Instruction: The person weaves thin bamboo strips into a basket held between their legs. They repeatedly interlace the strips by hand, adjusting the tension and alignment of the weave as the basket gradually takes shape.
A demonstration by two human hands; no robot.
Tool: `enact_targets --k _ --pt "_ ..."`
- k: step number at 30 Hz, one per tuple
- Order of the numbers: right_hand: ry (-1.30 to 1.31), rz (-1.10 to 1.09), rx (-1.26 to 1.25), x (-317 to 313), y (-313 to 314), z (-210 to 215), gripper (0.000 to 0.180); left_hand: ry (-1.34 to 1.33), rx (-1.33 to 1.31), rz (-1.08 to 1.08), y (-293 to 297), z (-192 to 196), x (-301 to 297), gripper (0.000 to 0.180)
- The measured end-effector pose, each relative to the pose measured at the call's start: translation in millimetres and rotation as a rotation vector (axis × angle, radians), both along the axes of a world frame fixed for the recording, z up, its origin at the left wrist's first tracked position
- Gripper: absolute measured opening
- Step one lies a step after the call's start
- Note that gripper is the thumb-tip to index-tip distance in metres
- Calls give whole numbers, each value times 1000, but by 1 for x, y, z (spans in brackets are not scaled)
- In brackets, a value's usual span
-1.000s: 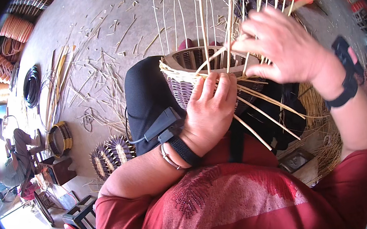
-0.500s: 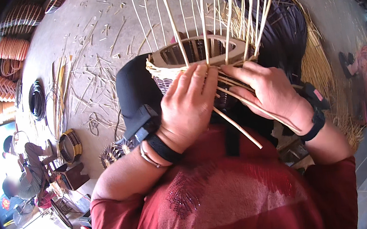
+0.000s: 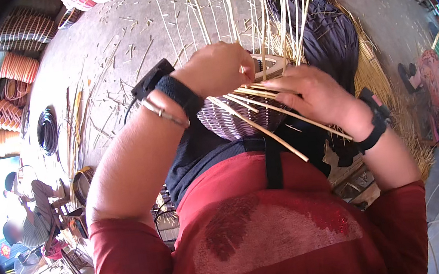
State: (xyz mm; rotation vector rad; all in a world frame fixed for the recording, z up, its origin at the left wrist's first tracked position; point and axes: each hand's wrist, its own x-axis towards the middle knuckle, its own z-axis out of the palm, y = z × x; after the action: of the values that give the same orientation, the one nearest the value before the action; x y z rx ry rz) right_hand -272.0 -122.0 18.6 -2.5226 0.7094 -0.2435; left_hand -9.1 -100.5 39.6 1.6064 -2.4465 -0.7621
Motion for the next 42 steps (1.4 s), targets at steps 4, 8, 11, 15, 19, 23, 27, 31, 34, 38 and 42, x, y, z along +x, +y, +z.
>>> enact_targets --k 4,8,11,15,19,23,27,31,34,38,42 --pt "-112 52 -82 0 2 49 32 13 135 -50 -15 3 8 19" --pt "-211 552 -116 13 35 54 33 -22 131 -72 -16 2 7 21" --pt "-404 260 93 9 26 37 22 -15 155 -60 -14 1 8 22" --pt "-429 -132 660 -11 -23 1 32 13 173 -30 -16 6 10 25" --pt "-520 -441 1124 -12 -35 -46 33 42 251 -19 -17 8 7 30" --pt "-429 -593 1045 -18 -42 -53 31 28 172 84 -11 5 -1 24" --pt "-250 -519 879 -22 -62 -23 27 17 87 135 -5 1 -8 21" --pt "-208 -192 330 10 -79 13 22 -2 84 213 -4 -4 -17 20" --pt "-304 -4 0 55 -85 22 20 -25 -8 172 -5 -5 -20 22" --pt "-332 -41 -336 78 -86 13 21 -53 225 280 -5 -1 -18 28" --pt "-429 -200 -414 59 -81 -1 24 -81 159 283 -3 1 -18 28"
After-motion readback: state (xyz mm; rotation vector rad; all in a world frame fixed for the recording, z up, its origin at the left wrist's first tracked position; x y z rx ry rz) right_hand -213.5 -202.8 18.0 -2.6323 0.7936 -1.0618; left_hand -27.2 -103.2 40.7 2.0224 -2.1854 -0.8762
